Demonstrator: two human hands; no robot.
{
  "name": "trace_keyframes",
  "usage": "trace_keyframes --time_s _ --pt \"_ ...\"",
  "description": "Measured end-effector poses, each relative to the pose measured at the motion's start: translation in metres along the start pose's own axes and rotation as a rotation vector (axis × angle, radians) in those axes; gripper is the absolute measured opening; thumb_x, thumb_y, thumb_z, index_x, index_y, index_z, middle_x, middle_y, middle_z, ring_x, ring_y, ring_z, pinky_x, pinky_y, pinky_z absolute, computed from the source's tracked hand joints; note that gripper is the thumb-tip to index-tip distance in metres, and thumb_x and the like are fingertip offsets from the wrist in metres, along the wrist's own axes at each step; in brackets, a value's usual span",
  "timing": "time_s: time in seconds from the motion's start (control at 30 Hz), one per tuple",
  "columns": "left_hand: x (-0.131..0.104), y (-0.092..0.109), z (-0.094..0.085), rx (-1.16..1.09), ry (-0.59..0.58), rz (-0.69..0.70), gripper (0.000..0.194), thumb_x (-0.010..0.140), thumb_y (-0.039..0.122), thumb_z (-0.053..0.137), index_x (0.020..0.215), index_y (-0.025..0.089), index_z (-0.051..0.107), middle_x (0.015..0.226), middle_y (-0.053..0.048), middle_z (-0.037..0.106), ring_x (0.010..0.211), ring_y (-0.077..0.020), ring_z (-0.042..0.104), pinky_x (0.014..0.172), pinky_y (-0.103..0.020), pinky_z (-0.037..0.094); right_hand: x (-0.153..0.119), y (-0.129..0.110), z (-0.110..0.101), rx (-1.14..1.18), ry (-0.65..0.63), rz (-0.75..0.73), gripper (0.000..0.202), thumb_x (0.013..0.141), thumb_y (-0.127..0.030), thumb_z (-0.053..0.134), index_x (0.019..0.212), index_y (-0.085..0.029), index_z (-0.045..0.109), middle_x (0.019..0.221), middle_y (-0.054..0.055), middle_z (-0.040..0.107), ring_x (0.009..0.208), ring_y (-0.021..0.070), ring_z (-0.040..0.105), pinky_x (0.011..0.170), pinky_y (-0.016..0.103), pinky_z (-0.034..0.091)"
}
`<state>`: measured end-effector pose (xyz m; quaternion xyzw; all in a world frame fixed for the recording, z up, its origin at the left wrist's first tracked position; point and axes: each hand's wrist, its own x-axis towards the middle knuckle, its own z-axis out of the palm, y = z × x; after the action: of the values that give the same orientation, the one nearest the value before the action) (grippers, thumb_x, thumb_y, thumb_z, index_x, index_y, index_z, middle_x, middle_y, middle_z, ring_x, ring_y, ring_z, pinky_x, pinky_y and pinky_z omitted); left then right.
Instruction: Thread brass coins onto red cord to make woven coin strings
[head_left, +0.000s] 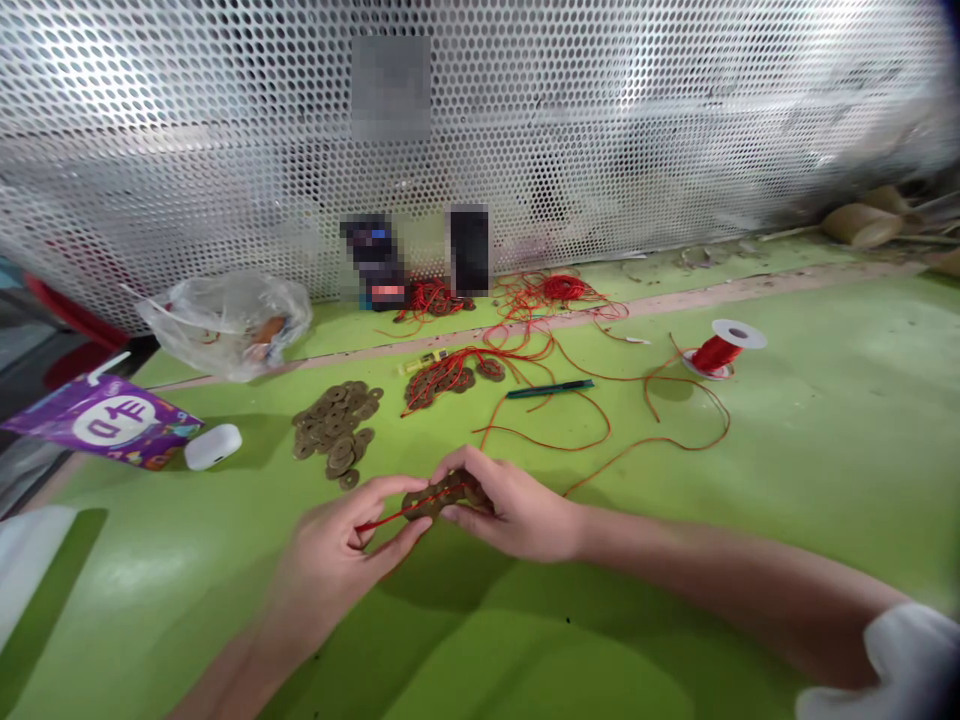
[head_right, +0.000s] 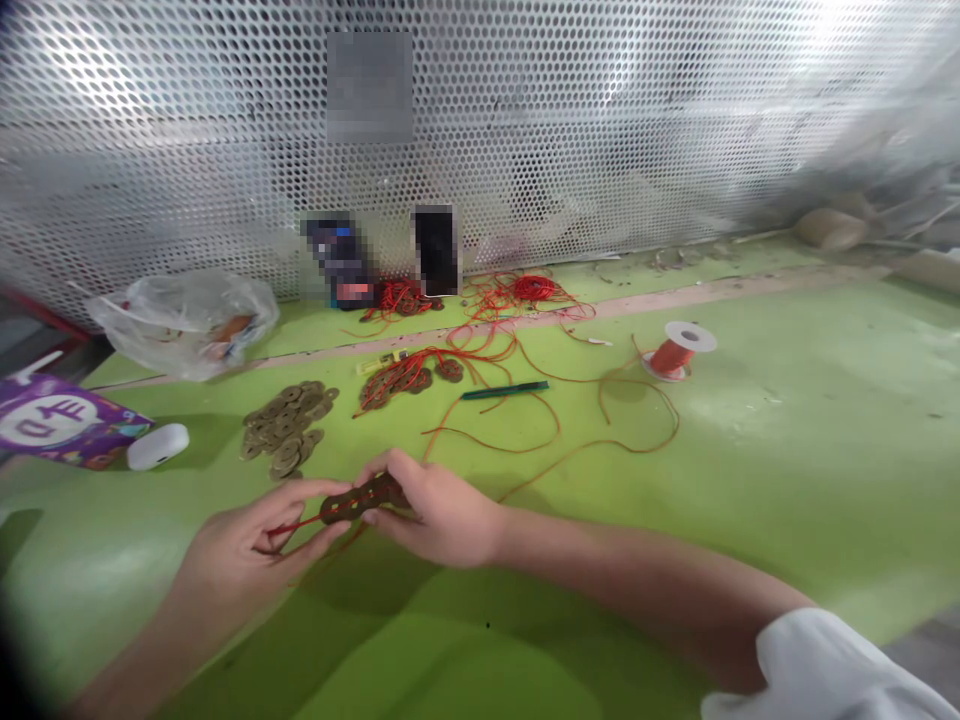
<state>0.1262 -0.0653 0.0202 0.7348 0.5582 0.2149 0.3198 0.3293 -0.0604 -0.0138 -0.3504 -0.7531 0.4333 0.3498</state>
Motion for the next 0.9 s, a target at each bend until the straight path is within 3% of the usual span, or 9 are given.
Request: trace_keyframes --time_s 0.07,0.13,0.43,0.53,0.63,0.77,0.9 --pt "-0.002 0.002 0.001 -0.042 0.005 -0.013 0.029 0.077 0.047 0.06 0.091 0.023 0.064 0.052 0.009 0.023 0.044 -0.0095 0.031 0.042 -0.017 0.025 0.0 0.0 0.0 0.016 -0.011 -0.003 0.024 0.087 -0.018 0.054 0.109 -0.017 0.044 0.074 -0.002 0.053 0.059 0.0099 0.047 0.055 0.02 0.037" --pt "-0.003 0.004 0.002 -0.075 0.018 -0.026 0.026 0.076 0.045 0.06 0.089 0.023 0.061 0.055 0.009 0.019 0.045 -0.0091 0.025 0.044 -0.017 0.019 -0.001 -0.001 0.0 0.035 -0.024 -0.013 0.025 0.087 -0.019 0.054 0.11 -0.017 0.042 0.075 -0.001 0.054 0.059 0.0099 0.048 0.055 0.02 0.038" --pt "-0.003 0.005 0.0 -0.107 -0.01 -0.031 0.025 0.076 0.044 0.061 0.088 0.022 0.061 0.053 0.009 0.025 0.046 -0.009 0.027 0.045 -0.017 0.019 -0.001 0.0 -0.005 -0.065 -0.048 -0.051 0.026 0.088 -0.021 0.053 0.111 -0.017 0.041 0.082 0.002 0.059 0.063 0.0115 0.052 0.056 0.021 0.04" --pt "-0.001 0.003 -0.002 -0.09 -0.024 -0.034 0.026 0.076 0.045 0.061 0.09 0.023 0.063 0.052 0.007 0.042 0.046 -0.01 0.039 0.044 -0.017 0.028 -0.001 0.001 -0.006 -0.067 -0.041 -0.025 0.023 0.088 -0.024 0.055 0.107 -0.017 0.044 0.085 0.004 0.062 0.066 0.0126 0.056 0.058 0.022 0.042" --pt "0.0 0.001 -0.003 -0.079 -0.039 -0.026 0.027 0.076 0.044 0.062 0.094 0.024 0.066 0.068 0.002 0.066 0.056 -0.0136 0.056 0.05 -0.018 0.041 -0.002 0.002 -0.007 -0.043 -0.014 0.011 0.024 0.086 -0.03 0.061 0.102 -0.018 0.047 0.084 0.005 0.065 0.067 0.0135 0.06 0.059 0.022 0.044" --pt "0.001 0.0 -0.004 -0.041 -0.105 -0.035 0.033 0.076 0.046 0.063 0.101 0.026 0.068 0.079 0.0 0.073 0.055 -0.014 0.06 0.047 -0.018 0.044 0.0 0.003 -0.009 -0.026 0.008 0.023 0.029 0.081 -0.033 0.068 0.097 -0.016 0.052 0.08 0.005 0.067 0.065 0.0132 0.061 0.056 0.02 0.044" --pt "0.002 0.0 -0.005 -0.094 -0.116 -0.009 0.029 0.077 0.045 0.062 0.097 0.025 0.07 0.09 -0.001 0.075 0.068 -0.0169 0.067 0.06 -0.021 0.052 0.002 0.004 -0.015 -0.07 -0.022 -0.023 0.033 0.078 -0.036 0.072 0.099 -0.016 0.057 0.078 0.004 0.067 0.063 0.0127 0.061 0.056 0.02 0.044"
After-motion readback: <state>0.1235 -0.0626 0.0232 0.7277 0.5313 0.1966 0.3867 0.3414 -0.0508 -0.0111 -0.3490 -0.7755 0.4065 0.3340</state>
